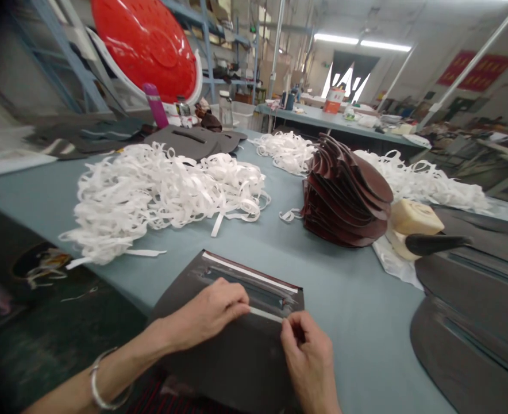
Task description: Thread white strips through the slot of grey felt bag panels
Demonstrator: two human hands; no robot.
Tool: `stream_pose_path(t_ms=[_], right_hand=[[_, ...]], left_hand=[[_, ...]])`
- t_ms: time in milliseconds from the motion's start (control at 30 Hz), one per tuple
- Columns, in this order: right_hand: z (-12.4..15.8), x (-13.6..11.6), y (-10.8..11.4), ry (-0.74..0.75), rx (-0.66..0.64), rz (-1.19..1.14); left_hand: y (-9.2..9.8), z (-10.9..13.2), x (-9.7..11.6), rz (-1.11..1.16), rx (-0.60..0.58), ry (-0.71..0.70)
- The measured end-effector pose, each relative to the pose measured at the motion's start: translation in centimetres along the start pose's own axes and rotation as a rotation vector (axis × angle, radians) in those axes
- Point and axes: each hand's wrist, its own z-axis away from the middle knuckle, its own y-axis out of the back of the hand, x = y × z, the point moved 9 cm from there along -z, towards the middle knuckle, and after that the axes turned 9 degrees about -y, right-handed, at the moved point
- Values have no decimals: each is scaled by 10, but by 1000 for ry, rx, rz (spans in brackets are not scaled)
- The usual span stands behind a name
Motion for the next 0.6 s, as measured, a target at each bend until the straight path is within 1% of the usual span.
stream_pose_path(t_ms=[100, 167, 233, 333, 400, 467, 600], right_hand=[[-8, 21, -2, -69, 14, 27], [-11, 28, -8, -97, 7, 59], [-13, 32, -13, -133, 4, 106], [-14, 37, -18, -193, -17, 166], [-15, 42, -20, -229, -42, 185], [-16, 48, -21, -263, -66, 200], [-16, 56, -23, -305, -85, 240]], left_hand=[[27, 23, -36, -47, 40, 117], [40, 36, -55, -57, 60, 162], [48, 47, -71, -49, 102, 232], [55, 57, -93, -56, 183, 409], [57, 60, -102, -57, 227, 489], [59, 58, -106, -43, 253, 505], [59, 57, -114, -55, 262, 544]])
